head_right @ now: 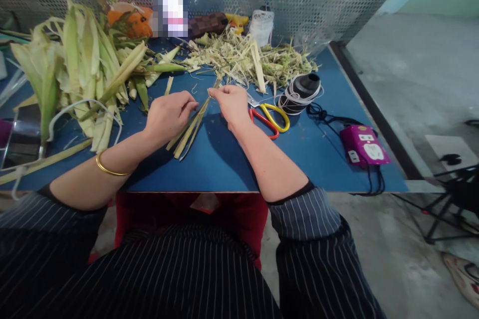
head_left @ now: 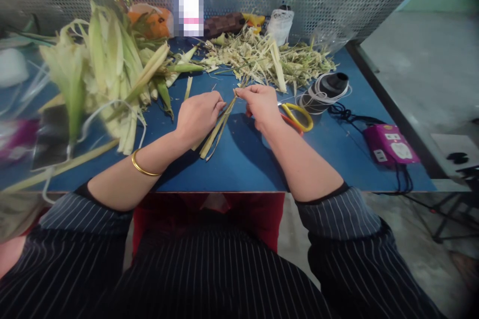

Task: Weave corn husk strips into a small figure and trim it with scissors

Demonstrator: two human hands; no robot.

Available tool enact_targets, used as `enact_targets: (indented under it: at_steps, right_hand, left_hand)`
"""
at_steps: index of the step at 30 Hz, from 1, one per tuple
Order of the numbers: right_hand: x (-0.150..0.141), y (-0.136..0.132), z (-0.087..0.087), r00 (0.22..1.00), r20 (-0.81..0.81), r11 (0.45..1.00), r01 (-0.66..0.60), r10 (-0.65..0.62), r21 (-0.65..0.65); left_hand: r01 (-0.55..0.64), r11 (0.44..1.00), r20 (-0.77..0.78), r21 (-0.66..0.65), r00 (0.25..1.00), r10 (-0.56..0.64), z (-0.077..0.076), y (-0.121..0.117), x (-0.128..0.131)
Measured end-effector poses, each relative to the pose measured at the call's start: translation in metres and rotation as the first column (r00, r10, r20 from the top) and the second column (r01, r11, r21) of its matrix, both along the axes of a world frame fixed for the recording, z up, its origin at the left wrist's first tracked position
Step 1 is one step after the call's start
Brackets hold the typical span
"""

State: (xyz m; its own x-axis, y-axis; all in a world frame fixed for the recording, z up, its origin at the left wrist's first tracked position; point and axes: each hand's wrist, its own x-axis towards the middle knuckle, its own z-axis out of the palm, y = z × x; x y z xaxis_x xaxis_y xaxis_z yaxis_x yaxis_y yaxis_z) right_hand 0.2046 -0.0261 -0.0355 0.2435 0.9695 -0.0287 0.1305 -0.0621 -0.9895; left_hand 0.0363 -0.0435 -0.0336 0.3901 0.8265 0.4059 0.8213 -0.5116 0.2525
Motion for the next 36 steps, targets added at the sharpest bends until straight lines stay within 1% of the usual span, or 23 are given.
enact_targets:
  at_steps: [3, 6, 9, 13, 16, 19, 24, 29, 31, 33, 36]
  right_hand:
    - [0.000, -0.001, 0.002, 1.000, 0.001, 1.000, 0.002, -0.002, -0.012]
    - [-0.001, -0.002, 0.002, 1.000, 0.008, 1.000, -0.002, 0.002, -0.016]
    - [0.000, -0.001, 0.000, 1.000, 0.009, 1.000, -0.001, 0.001, -0.001]
    - [0.000, 0.000, -0.001, 1.000, 0.008, 1.000, -0.006, 0.006, 0.015]
    - [0.000, 0.000, 0.000, 1.000, 0.019, 1.000, 0.003, -0.003, 0.004]
    - [-0.001, -0.001, 0.001, 1.000, 0.015, 1.000, 0.014, -0.014, -0.008]
    - [0.000, -0.001, 0.000, 1.000, 0.004, 1.000, 0.007, -0.007, -0.001]
    - [0.001, 0.001, -0.003, 1.000, 0.004, 1.000, 0.002, -0.002, 0.011]
    - [0.002, 0.000, -0.003, 1.000, 0.015, 1.000, -0.011, 0.011, 0.011]
    - [0.002, 0.000, -0.002, 0.999, 0.018, 1.000, -0.027, 0.027, 0.010]
    - [0.002, -0.002, 0.001, 0.999, -0.006, 0.999, -0.044, 0.044, -0.003]
  left_hand:
    - [0.002, 1.000, 0.031, -0.021, 1.000, -0.001, 0.001, 0.000, 0.000]
    - [0.021, 1.000, -0.033, -0.009, 0.999, -0.021, 0.003, -0.004, 0.002]
    - [0.013, 1.000, -0.097, 0.017, 0.995, -0.012, 0.004, -0.008, 0.004]
    - [0.025, 0.999, -0.144, 0.036, 0.989, -0.020, 0.003, -0.007, 0.004]
    - [0.023, 1.000, -0.149, 0.020, 0.989, -0.020, 0.003, -0.004, 0.004]
    - [-0.013, 1.000, -0.070, -0.027, 0.998, 0.011, 0.002, 0.000, 0.004]
    - [-0.078, 0.987, 0.152, -0.138, 0.983, 0.099, 0.000, 0.010, 0.001]
    - [-0.055, 0.963, 0.315, -0.263, 0.939, 0.139, -0.009, 0.024, -0.004]
    - [-0.055, 0.958, 0.390, -0.281, 0.906, 0.166, -0.014, 0.031, -0.009]
    - [-0.083, 0.953, 0.432, -0.292, 0.878, 0.208, -0.017, 0.038, -0.014]
    - [-0.162, 0.966, 0.380, -0.202, 0.896, 0.230, -0.013, 0.046, -0.017]
